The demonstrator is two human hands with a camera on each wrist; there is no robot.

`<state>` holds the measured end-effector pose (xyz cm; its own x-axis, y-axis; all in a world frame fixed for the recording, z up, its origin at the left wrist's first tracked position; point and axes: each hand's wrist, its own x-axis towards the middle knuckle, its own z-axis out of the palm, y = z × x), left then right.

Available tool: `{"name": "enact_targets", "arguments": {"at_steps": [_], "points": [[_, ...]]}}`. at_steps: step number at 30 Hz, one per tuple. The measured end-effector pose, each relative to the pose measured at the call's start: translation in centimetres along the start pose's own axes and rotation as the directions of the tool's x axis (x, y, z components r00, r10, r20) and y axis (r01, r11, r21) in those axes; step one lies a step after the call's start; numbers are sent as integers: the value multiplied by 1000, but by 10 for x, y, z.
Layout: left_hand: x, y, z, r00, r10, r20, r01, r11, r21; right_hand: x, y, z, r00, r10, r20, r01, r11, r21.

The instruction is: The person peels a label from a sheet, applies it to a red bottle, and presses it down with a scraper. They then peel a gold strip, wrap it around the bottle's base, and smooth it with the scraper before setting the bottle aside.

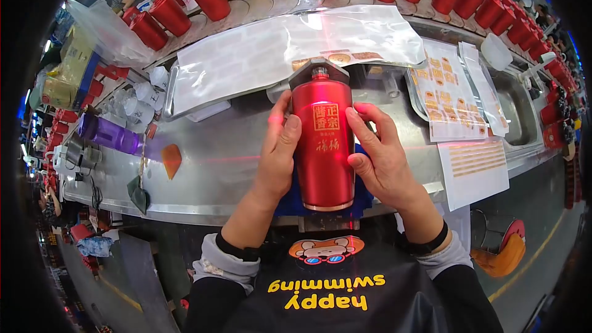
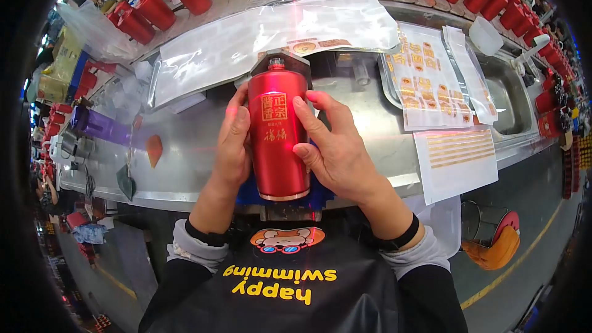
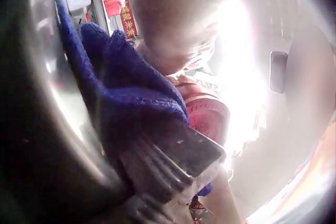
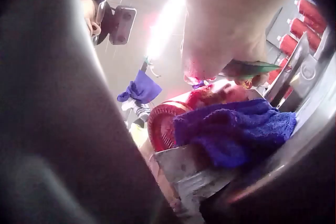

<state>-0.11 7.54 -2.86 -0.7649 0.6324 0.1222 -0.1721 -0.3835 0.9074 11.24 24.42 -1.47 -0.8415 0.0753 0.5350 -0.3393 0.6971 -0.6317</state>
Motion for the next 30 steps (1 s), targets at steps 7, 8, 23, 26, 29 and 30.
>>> {"name": "enact_targets", "arguments": {"at_steps": [7,8,23,26,29,30], "points": [[-3,2,6,1000,15,9,-15,996,89,0,-4,0,999,-44,31,45,997,-57],[-2,2,7,1000,20,7,-20,995,98,1,-5,-1,999,-37,33,38,998,-42],[-2,-1,8,1000,23,-21,-18,978,208,1,-9,-1,999,-17,37,18,999,-35],[-3,1,10,1000,-1,-29,5,988,155,1,-8,-1,999,-23,36,24,999,-28],[-3,0,9,999,26,-30,-19,976,216,-1,-8,-3,1000,-20,18,20,1000,-16],[-3,-1,9,999,28,-25,-23,985,169,-2,-10,-4,998,46,-33,-44,997,69]]}}
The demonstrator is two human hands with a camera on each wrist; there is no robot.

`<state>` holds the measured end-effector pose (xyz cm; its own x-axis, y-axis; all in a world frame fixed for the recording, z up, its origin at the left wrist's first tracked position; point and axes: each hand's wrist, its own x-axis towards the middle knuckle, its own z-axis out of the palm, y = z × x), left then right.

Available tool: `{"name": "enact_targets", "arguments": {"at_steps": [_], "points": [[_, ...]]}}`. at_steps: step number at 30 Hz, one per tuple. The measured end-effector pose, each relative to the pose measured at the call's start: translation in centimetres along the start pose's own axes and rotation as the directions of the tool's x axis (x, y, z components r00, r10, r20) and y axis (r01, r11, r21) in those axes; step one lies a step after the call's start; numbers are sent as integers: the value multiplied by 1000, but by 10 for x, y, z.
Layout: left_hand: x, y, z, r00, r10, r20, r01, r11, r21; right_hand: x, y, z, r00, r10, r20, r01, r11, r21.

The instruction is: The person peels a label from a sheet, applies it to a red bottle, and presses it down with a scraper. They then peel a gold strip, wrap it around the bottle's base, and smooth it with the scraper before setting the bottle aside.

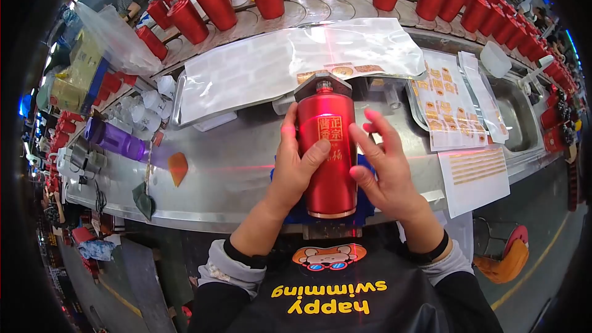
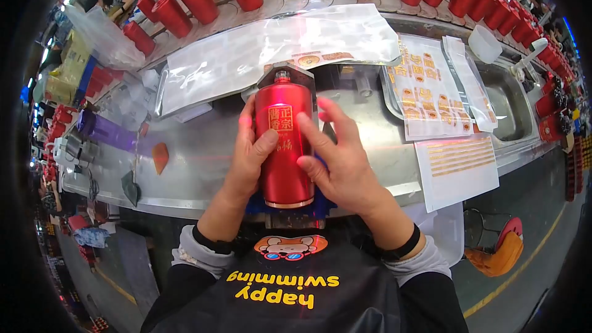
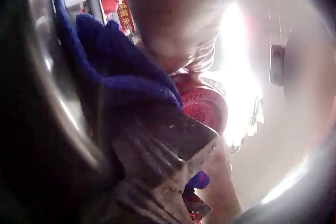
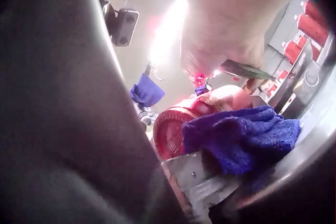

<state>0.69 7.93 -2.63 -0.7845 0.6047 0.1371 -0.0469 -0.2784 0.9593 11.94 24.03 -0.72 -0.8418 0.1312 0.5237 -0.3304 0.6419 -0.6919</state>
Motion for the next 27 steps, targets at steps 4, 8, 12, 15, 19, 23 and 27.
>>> {"name": "enact_targets", "arguments": {"at_steps": [4,8,12,15,19,23,27], "points": [[-2,0,1,1000,3,22,-2,997,-73,-7,-15,-10,932,353,-76,-255,792,554],[-1,0,3,999,31,18,-31,999,-22,-11,-39,-15,845,512,156,-496,640,586],[-2,-1,3,999,32,18,-31,998,-47,-19,-39,-3,843,509,173,-513,667,540],[-2,1,5,999,41,8,-40,998,-39,-20,-39,4,850,509,137,-494,678,544],[-1,-3,3,998,55,13,-55,998,-28,-19,-41,8,843,527,107,-501,698,512],[-1,-4,2,999,54,9,-54,999,-4,-19,-42,10,837,539,96,-505,692,515],[0,-7,1,998,66,2,-66,998,8,-20,-42,11,835,545,77,-505,704,499]]}}
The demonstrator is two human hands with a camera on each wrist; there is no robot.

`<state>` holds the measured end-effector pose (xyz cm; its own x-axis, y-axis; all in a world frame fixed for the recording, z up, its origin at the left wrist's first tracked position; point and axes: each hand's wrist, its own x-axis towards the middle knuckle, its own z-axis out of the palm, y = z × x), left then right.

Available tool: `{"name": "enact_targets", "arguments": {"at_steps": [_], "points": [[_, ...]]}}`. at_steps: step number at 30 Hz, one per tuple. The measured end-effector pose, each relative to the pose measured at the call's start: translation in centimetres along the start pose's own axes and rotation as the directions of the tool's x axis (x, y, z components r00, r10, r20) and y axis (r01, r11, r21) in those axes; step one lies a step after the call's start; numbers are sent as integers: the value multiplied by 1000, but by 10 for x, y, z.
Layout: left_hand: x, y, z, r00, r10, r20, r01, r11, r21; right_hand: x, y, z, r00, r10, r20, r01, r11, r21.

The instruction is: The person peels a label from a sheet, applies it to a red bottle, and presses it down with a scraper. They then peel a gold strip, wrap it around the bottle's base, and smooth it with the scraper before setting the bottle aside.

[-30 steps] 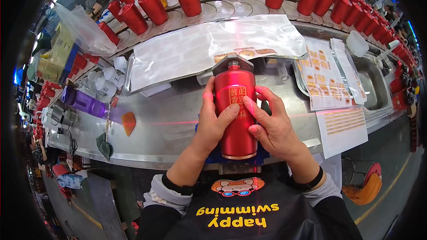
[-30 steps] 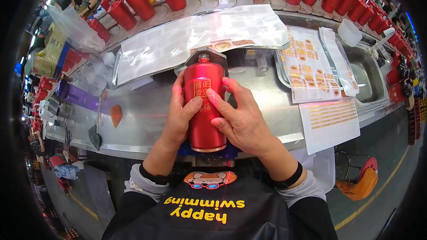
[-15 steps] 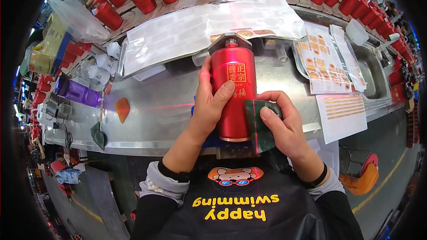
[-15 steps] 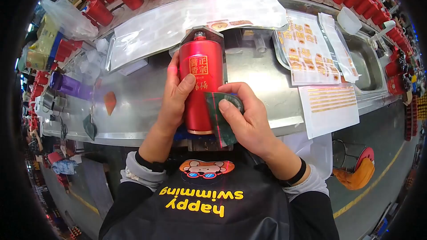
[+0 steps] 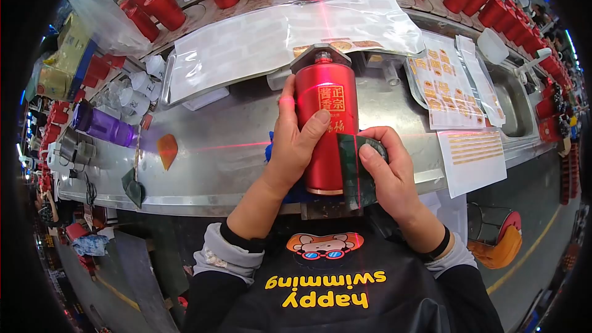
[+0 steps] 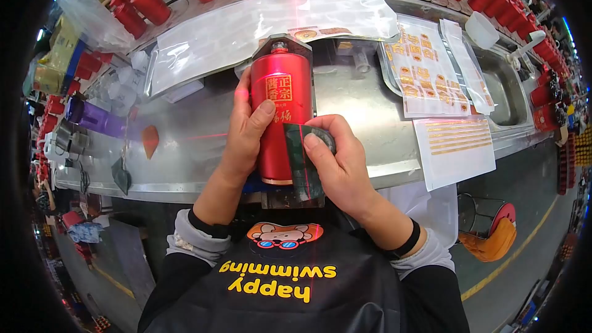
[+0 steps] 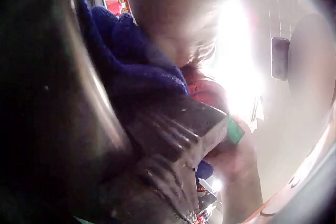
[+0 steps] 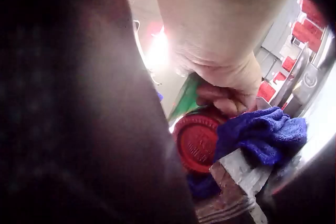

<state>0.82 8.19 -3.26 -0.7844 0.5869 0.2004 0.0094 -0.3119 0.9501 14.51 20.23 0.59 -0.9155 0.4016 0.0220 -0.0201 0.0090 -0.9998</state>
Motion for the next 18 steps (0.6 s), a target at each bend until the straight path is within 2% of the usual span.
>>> {"name": "enact_targets", "arguments": {"at_steps": [4,10,18], "points": [[0,1,0,1000,6,-6,-6,999,41,0,5,1,1000,-18,-15,18,1000,10],[2,-6,-3,998,66,-1,-66,995,69,0,-1,2,999,-43,-14,42,997,-68],[1,1,1,1000,2,10,-2,999,-35,0,3,3,999,-42,-15,42,999,-18]]}}
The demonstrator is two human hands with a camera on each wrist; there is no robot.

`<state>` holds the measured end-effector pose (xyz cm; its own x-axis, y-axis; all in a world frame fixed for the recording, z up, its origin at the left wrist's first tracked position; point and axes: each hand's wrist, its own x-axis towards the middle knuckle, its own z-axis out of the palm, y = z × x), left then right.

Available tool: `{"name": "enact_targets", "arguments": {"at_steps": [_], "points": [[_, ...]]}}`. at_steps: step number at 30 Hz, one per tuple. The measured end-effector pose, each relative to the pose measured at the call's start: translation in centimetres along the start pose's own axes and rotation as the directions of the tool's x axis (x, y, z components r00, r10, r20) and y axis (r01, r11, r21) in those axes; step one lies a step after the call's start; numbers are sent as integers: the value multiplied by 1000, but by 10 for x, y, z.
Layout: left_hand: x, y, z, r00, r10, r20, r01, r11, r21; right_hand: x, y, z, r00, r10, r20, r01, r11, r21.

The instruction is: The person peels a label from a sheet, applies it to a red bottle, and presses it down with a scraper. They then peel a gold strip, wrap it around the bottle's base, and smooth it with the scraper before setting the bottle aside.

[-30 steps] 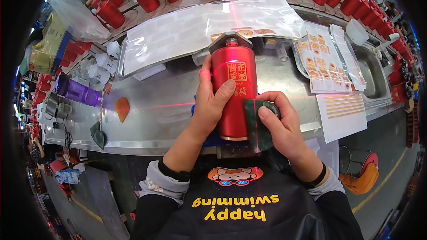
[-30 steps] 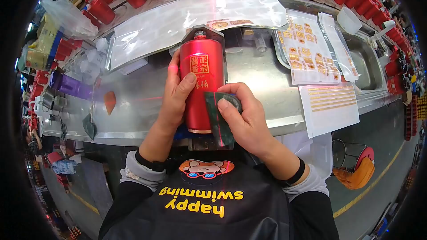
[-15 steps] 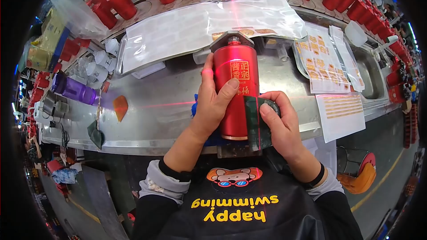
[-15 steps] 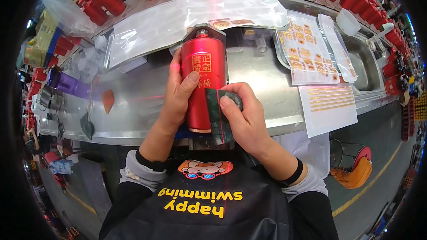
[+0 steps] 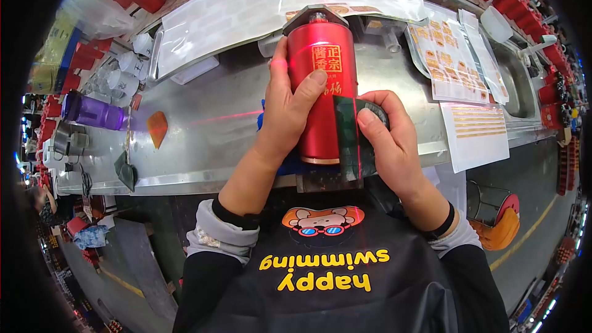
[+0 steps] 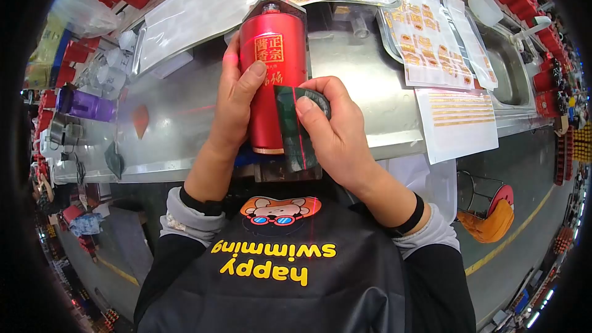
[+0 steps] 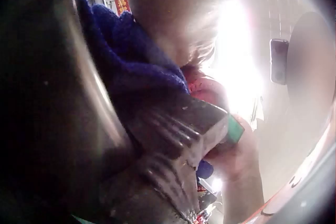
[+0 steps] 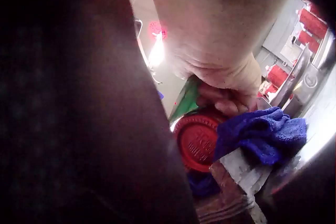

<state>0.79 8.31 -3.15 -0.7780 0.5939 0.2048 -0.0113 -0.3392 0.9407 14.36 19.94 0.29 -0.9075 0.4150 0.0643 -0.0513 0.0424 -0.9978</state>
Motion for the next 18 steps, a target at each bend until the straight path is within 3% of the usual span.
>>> {"name": "enact_targets", "arguments": {"at_steps": [8,11,14,18], "points": [[0,0,-1,1000,-16,-9,16,1000,17,-1,2,1,1000,6,-13,-5,1000,30],[3,8,-1,998,-34,54,37,998,-58,-1,-2,0,1000,15,6,-15,1000,-20],[2,-1,0,999,37,-28,-33,990,139,-2,-1,-1,1000,-3,-9,3,999,-42],[0,5,2,1000,-4,-11,5,998,62,-2,-1,-2,1000,2,11,-2,999,-38]]}}
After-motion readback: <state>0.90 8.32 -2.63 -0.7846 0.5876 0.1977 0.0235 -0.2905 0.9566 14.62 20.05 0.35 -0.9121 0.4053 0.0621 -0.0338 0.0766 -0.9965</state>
